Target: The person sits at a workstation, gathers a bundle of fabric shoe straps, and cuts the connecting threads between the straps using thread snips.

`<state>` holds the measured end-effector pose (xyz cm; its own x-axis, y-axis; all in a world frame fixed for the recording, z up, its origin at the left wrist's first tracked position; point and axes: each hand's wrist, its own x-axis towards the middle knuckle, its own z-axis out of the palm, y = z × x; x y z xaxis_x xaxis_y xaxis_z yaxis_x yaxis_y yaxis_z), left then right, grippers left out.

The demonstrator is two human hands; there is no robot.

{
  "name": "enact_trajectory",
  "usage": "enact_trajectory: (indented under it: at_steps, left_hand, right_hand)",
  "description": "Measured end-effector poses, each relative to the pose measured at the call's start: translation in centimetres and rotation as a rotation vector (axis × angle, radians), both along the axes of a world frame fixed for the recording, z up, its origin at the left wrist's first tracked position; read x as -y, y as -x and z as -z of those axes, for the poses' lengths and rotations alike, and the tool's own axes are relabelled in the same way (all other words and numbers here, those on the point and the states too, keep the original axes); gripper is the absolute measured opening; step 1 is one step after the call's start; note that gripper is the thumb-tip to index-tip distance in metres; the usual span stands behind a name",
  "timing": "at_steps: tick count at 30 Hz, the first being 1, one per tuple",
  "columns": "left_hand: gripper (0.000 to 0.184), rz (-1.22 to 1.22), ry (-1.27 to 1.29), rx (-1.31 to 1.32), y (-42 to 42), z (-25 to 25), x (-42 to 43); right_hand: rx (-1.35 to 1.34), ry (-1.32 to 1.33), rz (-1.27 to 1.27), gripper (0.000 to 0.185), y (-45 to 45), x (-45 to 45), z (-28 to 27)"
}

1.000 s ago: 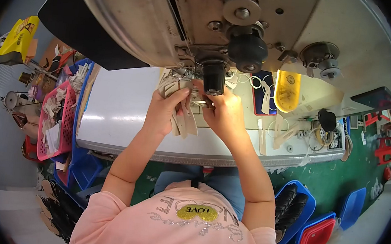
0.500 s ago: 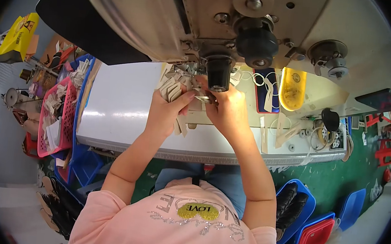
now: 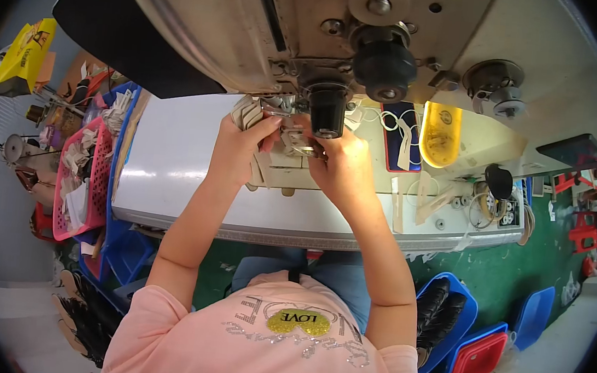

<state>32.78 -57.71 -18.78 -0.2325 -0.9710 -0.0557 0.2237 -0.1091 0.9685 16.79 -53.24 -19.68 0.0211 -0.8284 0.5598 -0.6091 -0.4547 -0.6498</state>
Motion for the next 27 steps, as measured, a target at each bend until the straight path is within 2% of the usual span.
enact_trajectory:
  at_steps: [5, 8, 11, 12, 15, 19, 22, 27]
  left_hand:
    - [0.012, 0.027, 0.051, 0.011, -0.1, 0.1, 1.4]
    - [0.026, 0.071, 0.038, -0.216, 0.0, 0.3, 0.1]
    - [0.044, 0.149, -0.105, -0.381, -0.3, 0.6, -1.8]
    - [0.056, 0.158, -0.158, -0.367, -0.3, 0.8, -2.2]
    - [0.063, 0.094, -0.181, -0.322, -0.1, 0.6, -3.3]
    - [0.053, 0.193, -0.139, -0.173, -0.6, 1.4, -3.4]
    - [0.049, 0.136, -0.203, -0.164, 0.3, 0.7, -4.1]
    - [0.042, 0.271, -0.224, -0.308, -0.1, 1.5, -4.0]
  right_hand:
    - [0.011, 0.047, 0.001, 0.033, -0.1, 0.1, 0.1]
    - [-0.010, 0.034, 0.006, 0.035, -0.3, -0.3, -0.4]
    - [-0.054, 0.100, -0.039, 0.043, -1.0, -1.1, 0.1]
    - [-0.070, 0.137, -0.064, 0.047, -1.4, -1.2, 0.1]
    - [-0.065, 0.113, -0.113, 0.046, -2.6, -1.4, -0.9]
    - [-0.047, 0.121, -0.121, 0.036, -2.9, -1.3, -0.1]
    - [0.021, 0.044, -0.138, 0.031, -2.8, -1.4, -0.1]
    - [-0.033, 0.015, -0.175, 0.028, -1.9, -1.4, 0.0]
